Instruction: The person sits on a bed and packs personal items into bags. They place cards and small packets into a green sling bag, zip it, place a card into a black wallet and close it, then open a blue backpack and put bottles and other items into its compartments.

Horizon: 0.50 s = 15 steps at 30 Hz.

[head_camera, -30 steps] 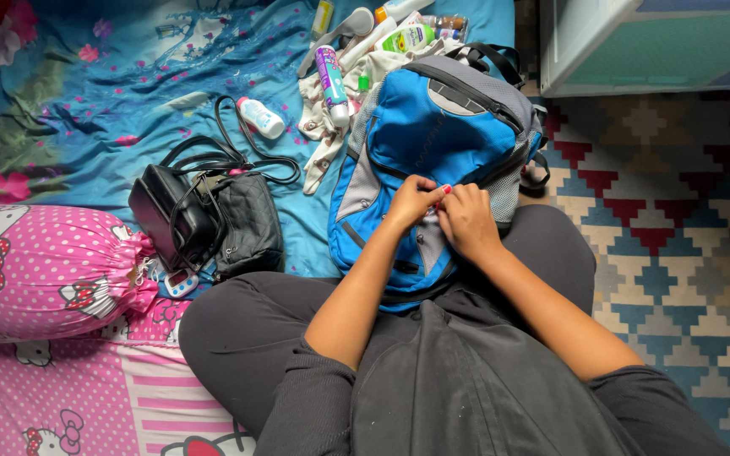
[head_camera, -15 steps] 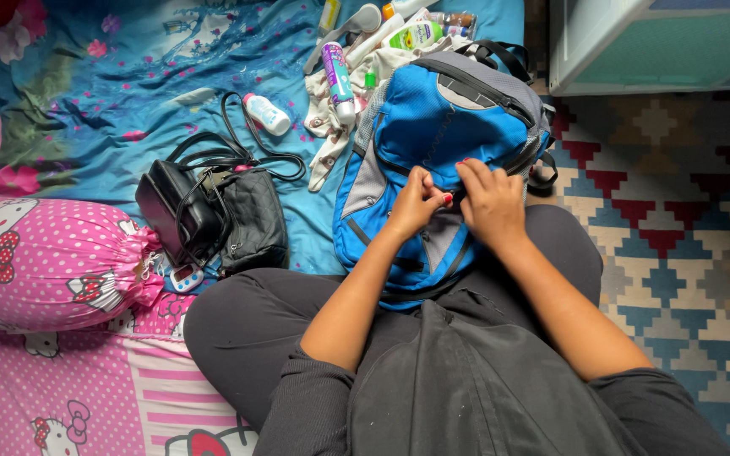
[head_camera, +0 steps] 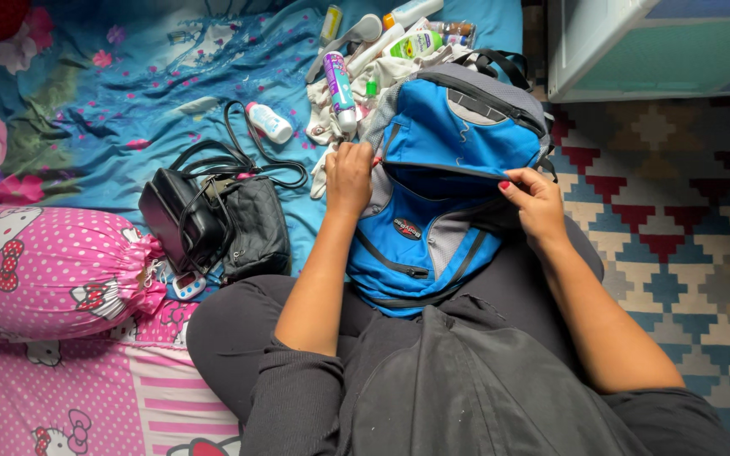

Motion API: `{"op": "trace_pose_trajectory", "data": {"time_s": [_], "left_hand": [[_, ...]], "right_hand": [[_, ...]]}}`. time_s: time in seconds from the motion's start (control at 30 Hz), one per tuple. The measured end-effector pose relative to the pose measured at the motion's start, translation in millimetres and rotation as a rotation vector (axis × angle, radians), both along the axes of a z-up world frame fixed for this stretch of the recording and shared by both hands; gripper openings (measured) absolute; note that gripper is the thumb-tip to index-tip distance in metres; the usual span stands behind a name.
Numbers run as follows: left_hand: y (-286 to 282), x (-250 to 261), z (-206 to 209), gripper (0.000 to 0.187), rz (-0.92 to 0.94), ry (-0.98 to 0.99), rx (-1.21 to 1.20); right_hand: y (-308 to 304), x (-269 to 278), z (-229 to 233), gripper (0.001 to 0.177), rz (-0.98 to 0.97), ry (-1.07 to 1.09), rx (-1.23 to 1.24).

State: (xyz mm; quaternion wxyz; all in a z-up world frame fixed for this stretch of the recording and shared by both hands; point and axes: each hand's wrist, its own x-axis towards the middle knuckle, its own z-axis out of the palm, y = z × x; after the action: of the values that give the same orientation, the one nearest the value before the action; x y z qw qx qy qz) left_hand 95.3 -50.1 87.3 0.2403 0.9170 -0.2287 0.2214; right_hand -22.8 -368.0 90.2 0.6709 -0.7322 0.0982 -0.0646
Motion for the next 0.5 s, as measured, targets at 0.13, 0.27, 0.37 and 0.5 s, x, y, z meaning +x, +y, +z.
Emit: {"op": "trace_pose_trajectory", "data": {"time_s": [0.13,0.27,0.37,0.5], "left_hand": [[-24,-9,14,0.018,0.032,-0.014,-0.171],[-40,-28,26,0.022,-0.06,-0.02,-0.264],[-38,-37,29,0.025,-0.074,-0.005,-0.294],[-20,-39,26,0.025,-0.012,-0.025,-0.237]], "right_hand": [[16,2,40,0.029,-0.115,-0.182,-0.816],[54,10,71,0.057,-0.086,-0.5,-1.301],[75,22,72,0.039,0.098,-0.484,-1.321],[86,31,62,0.01,0.199,-0.416,-1.035]]}}
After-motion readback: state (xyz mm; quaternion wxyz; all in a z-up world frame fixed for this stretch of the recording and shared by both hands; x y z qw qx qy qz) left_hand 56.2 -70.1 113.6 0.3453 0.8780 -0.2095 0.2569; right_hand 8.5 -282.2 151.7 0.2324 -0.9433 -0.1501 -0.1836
